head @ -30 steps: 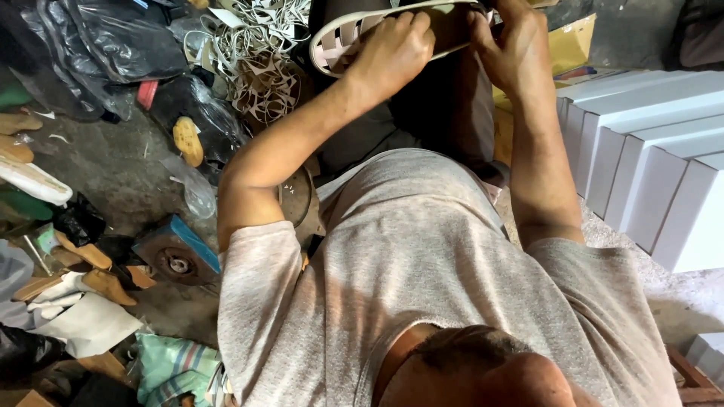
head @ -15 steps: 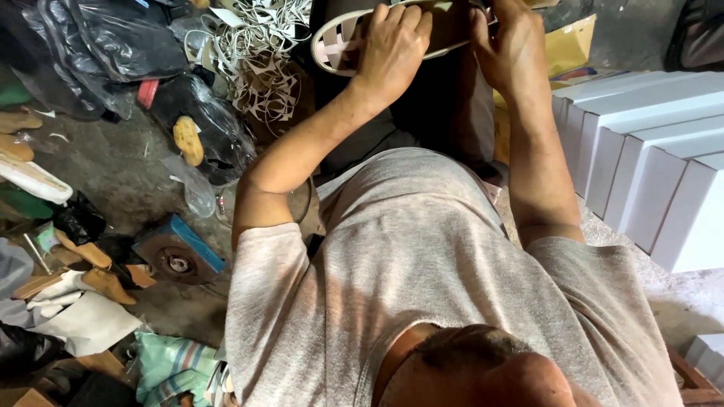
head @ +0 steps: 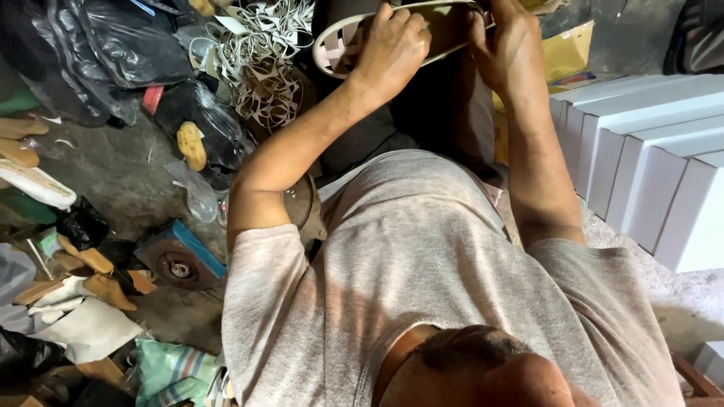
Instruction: Inspecting shoes, inserting cardboard forms, and placing them into individual white boxes for packaging.
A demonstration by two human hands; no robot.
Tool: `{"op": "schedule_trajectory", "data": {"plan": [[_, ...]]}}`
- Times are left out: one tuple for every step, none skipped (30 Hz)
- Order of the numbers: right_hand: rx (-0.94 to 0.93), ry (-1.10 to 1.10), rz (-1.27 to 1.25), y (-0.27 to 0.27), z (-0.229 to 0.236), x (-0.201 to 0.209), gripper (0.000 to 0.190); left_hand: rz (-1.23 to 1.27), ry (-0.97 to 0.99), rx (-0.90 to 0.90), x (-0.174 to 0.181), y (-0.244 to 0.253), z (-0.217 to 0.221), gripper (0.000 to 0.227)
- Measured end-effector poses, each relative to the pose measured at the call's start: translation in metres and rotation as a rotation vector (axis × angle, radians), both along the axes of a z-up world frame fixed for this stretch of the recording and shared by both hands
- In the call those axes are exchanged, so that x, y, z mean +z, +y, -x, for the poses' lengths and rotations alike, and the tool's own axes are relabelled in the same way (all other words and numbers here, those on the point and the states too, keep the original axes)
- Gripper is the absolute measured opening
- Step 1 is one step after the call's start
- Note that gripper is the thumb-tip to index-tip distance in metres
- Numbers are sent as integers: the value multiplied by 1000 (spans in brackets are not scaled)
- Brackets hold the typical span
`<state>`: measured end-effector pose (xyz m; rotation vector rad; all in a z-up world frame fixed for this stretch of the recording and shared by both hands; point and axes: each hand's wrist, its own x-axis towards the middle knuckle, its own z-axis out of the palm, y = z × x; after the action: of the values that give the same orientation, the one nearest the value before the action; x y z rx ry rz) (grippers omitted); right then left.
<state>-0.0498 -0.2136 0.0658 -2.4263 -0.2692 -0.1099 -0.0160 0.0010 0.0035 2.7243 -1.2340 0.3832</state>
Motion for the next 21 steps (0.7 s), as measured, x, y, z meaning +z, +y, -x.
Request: {"op": "schedule_trajectory", "data": {"plan": [[14, 2, -14, 1, 0, 3, 8, 5, -21, 17, 0, -1, 2, 16], [15, 7, -14, 0, 1, 0, 8, 5, -16, 18, 0, -2, 2, 16], [3, 20, -1, -1, 2, -3, 9, -27, -4, -3, 0, -3, 3, 15], [-6, 25, 12, -2, 0, -6, 15, -59, 1, -21, 1, -4, 1, 15], [-2, 22, 12, -2, -1, -6, 15, -59, -2, -17, -3, -5, -1, 15], [1, 14, 15, -2, -2, -7, 14, -87, 7, -28, -6, -5, -2, 14], [5, 5, 17, -2, -2, -7, 14, -114, 17, -39, -9, -6, -3, 14], [3, 7, 16, -1, -2, -7, 14, -115, 18, -41, -11, -7, -3, 14], [-6, 8, 18, -1, -1, -8, 14, -96, 22, -52, -14, -8, -3, 15], [-15, 7, 20, -1, -1, -8, 14, -77, 23, -62, -16, -10, -4, 16], [-17, 7, 20, -1, -1, -8, 14, -77, 24, -64, -16, -10, -3, 16], [-15, 5, 25, -1, -1, -8, 14, -75, 16, -63, -15, -10, -3, 16], [-13, 3, 31, -1, -1, -8, 13, -73, 8, -63, -14, -10, -3, 17], [-13, 4, 31, -1, 0, -6, 13, -73, 10, -62, -13, -10, -2, 17], [-6, 5, 18, 0, 0, -4, 10, -78, -2, -84, -12, -10, 0, 17], [0, 4, 6, 0, -1, -2, 8, -83, -18, -106, -11, -11, -1, 17], [1, 2, 7, -1, -2, -4, 8, -83, -19, -106, -7, -10, -3, 17], [-4, 10, 15, -1, -2, -7, 9, -94, -41, -128, -3, -8, -3, 19], [-9, 17, 22, -2, -1, -9, 11, -104, -63, -150, 0, -7, -3, 22], [-8, 15, 23, -1, -2, -8, 11, -104, -66, -149, -2, -7, -6, 22], [0, 7, 14, 0, -2, -6, 10, -62, -60, -179, -3, -8, -8, 23]]}}
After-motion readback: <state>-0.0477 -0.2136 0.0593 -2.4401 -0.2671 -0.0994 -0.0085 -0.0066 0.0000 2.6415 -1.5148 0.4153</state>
